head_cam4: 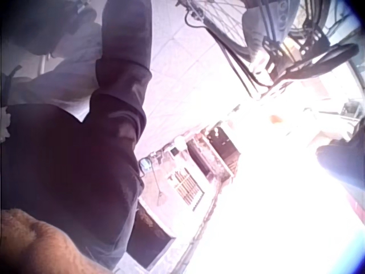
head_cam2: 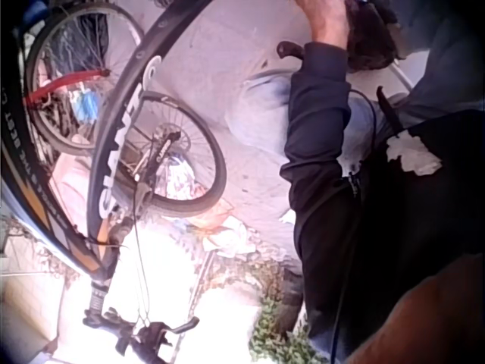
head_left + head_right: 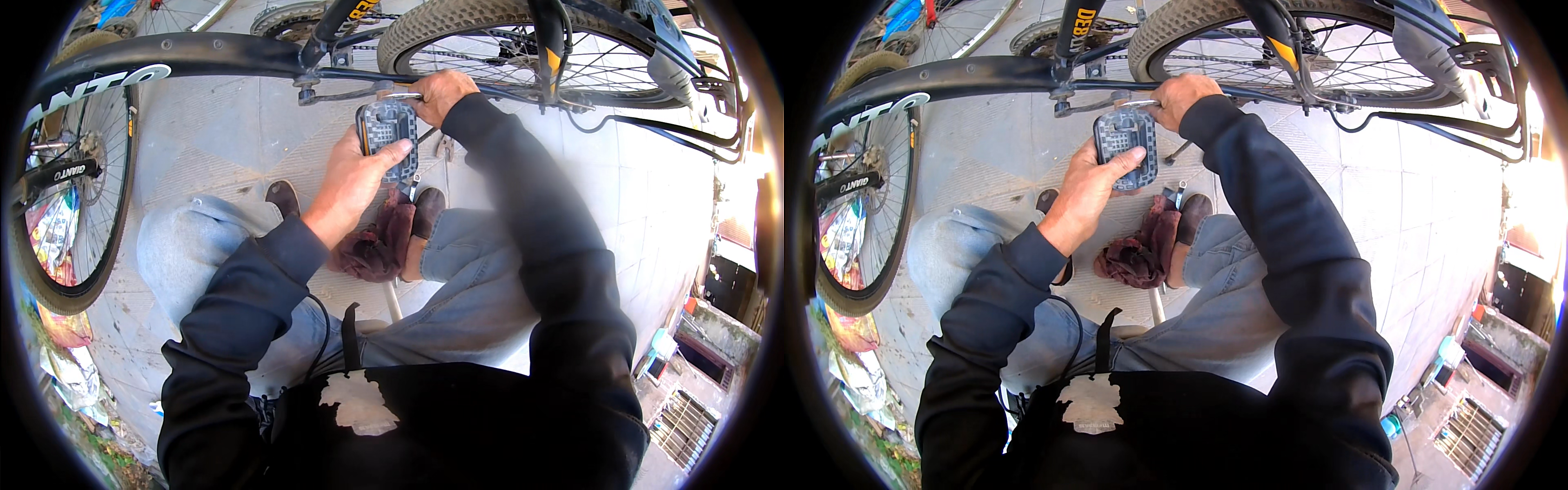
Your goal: The person sits on the ground and uses a multi-tool to tighten the bolt on the bicycle seat post. They then move to the crankset and use the tool to tighten the pedal axle bolt. Finally, they wipe the pedal with a cloth.
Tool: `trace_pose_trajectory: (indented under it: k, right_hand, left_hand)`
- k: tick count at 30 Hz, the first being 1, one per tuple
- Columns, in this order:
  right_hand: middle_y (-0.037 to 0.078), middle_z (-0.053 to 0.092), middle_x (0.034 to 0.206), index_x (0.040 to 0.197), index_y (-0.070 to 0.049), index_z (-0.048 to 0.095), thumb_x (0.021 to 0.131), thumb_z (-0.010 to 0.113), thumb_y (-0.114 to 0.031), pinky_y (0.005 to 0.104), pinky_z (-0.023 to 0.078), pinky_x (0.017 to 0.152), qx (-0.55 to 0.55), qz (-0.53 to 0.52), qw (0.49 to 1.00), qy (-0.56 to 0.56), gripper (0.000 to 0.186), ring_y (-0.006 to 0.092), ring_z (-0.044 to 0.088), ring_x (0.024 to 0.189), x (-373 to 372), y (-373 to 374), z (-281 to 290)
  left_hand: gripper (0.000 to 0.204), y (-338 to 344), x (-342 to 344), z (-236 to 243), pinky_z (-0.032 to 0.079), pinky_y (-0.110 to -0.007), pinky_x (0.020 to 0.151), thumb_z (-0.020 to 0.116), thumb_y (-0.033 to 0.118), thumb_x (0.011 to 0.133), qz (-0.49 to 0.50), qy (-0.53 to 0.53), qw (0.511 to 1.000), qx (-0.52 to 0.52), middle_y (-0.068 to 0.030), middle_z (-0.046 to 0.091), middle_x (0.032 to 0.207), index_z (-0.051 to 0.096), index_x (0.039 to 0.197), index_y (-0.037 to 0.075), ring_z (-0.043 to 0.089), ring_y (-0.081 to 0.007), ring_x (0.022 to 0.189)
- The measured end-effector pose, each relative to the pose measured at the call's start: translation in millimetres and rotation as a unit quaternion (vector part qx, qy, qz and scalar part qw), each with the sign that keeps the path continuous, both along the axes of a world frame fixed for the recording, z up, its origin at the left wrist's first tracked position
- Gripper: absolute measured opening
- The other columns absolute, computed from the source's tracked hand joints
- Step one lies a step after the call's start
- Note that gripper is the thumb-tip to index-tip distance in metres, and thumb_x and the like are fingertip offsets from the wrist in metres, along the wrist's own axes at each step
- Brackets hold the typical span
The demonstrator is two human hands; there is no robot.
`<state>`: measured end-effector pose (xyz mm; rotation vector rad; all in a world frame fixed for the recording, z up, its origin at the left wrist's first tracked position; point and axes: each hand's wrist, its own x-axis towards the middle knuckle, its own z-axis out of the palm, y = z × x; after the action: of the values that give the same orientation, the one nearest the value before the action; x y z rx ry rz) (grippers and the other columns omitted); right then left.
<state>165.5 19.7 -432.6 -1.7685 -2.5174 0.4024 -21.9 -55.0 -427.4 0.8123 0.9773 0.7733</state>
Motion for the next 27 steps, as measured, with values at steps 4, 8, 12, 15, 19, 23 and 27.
trace_pose_trajectory:
  k: [4,8,12,15,19,23,27]
  right_hand:
    - [0.016,0.067,0.080,0.090,-0.011,0.071,0.081,0.064,-0.033,0.0437,0.051,0.074,-0.014,-0.006,1.000,-0.022,0.025,0.0346,0.064,0.080,-4,3,-4]
    - [0.017,0.067,0.081,0.090,-0.010,0.071,0.081,0.065,-0.032,0.0435,0.051,0.076,-0.017,-0.012,0.999,-0.040,0.024,0.0346,0.064,0.083,-8,1,7]
    - [0.017,0.067,0.082,0.089,-0.010,0.071,0.080,0.065,-0.032,0.0433,0.051,0.077,-0.024,-0.032,0.998,-0.053,0.025,0.0346,0.064,0.084,-9,1,3]
    - [0.017,0.067,0.082,0.088,-0.010,0.071,0.081,0.065,-0.031,0.0432,0.051,0.077,-0.024,-0.042,0.997,-0.053,0.024,0.0346,0.064,0.084,-11,1,9]
    - [0.017,0.067,0.083,0.087,-0.009,0.071,0.080,0.063,-0.027,0.0432,0.051,0.077,-0.039,-0.046,0.997,-0.056,0.021,0.0346,0.065,0.084,-14,-4,14]
    - [0.018,0.067,0.083,0.086,-0.008,0.071,0.079,0.061,-0.021,0.0429,0.051,0.078,-0.048,-0.057,0.996,-0.044,0.018,0.0346,0.065,0.083,-14,-5,13]
    - [0.020,0.067,0.084,0.086,-0.006,0.070,0.078,0.056,-0.017,0.0420,0.051,0.077,-0.027,-0.079,0.995,-0.050,0.019,0.0348,0.065,0.083,-19,-9,11]
  left_hand:
    - [0.026,0,0,2,0.054,-0.028,0.065,0.065,0.015,0.087,0.000,-0.009,1.000,-0.008,-0.0021,0.064,0.096,0.058,0.110,0.006,0.061,-0.0107,0.081]
    - [0.022,1,3,6,0.055,-0.029,0.063,0.063,0.012,0.086,0.012,0.017,1.000,-0.021,-0.0023,0.064,0.093,0.058,0.107,0.005,0.062,-0.0109,0.078]
    - [0.022,1,4,5,0.055,-0.029,0.062,0.063,0.011,0.085,0.014,0.024,0.999,-0.027,-0.0020,0.064,0.091,0.058,0.106,0.005,0.062,-0.0108,0.077]
    - [0.022,1,4,5,0.055,-0.029,0.061,0.063,0.010,0.085,0.016,0.021,0.999,-0.023,-0.0023,0.064,0.091,0.058,0.105,0.005,0.062,-0.0109,0.076]
    - [0.022,2,3,9,0.055,-0.029,0.059,0.064,0.011,0.084,0.014,0.033,0.999,-0.028,-0.0027,0.064,0.090,0.059,0.105,0.004,0.062,-0.0113,0.075]
    - [0.022,2,4,10,0.055,-0.029,0.057,0.065,0.009,0.083,0.018,0.047,0.998,-0.043,-0.0030,0.065,0.089,0.059,0.103,0.004,0.063,-0.0119,0.074]
    - [0.021,4,6,11,0.054,-0.028,0.053,0.066,0.007,0.082,0.028,0.075,0.997,-0.024,-0.0036,0.065,0.087,0.060,0.102,0.003,0.063,-0.0124,0.071]
